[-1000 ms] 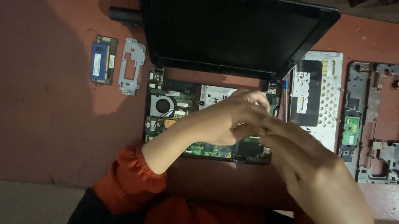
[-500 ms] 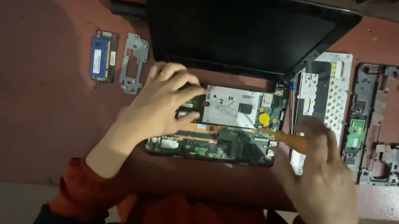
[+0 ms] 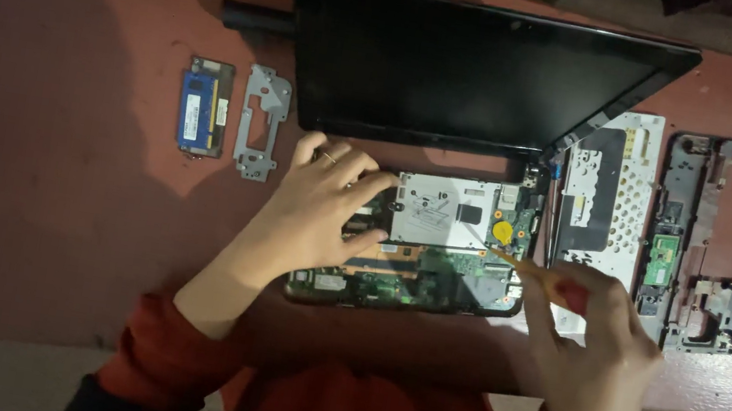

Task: A person is seen disassembling a laptop, specifically removing and re-installing the hard drive and using a screwdriver on the internal components.

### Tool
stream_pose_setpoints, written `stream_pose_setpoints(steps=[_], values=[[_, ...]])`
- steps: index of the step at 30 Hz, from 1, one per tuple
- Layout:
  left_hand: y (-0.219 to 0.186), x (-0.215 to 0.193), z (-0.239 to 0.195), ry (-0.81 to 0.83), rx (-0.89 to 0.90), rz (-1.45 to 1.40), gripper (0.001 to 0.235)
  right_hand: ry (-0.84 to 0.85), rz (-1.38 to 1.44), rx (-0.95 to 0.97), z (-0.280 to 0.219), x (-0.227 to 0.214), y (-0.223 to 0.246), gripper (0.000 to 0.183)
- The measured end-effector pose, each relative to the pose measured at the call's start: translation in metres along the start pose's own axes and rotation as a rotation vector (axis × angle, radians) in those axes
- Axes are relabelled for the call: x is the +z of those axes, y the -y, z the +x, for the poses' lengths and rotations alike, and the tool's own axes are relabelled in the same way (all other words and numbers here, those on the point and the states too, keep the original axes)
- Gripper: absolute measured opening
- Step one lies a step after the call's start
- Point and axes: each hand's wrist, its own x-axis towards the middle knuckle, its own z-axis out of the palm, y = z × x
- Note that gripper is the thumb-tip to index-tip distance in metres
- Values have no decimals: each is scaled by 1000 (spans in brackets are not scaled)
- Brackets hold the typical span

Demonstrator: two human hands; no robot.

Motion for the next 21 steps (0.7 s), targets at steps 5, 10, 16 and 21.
stream_pose_setpoints(steps=[5, 10, 16, 21], values=[[-2, 2, -4, 1, 4, 20, 51, -128, -126, 137, -16, 10, -17, 34], [-2, 0, -4, 34, -7, -76, 41, -223, -193, 180, -21, 3, -15, 25], [1, 5, -6, -7, 54, -48, 24, -250, 116, -135, -6, 39, 6, 16], [4, 5, -7, -3, 54, -43, 27, -220, 282, -167, 14, 51, 33, 19]])
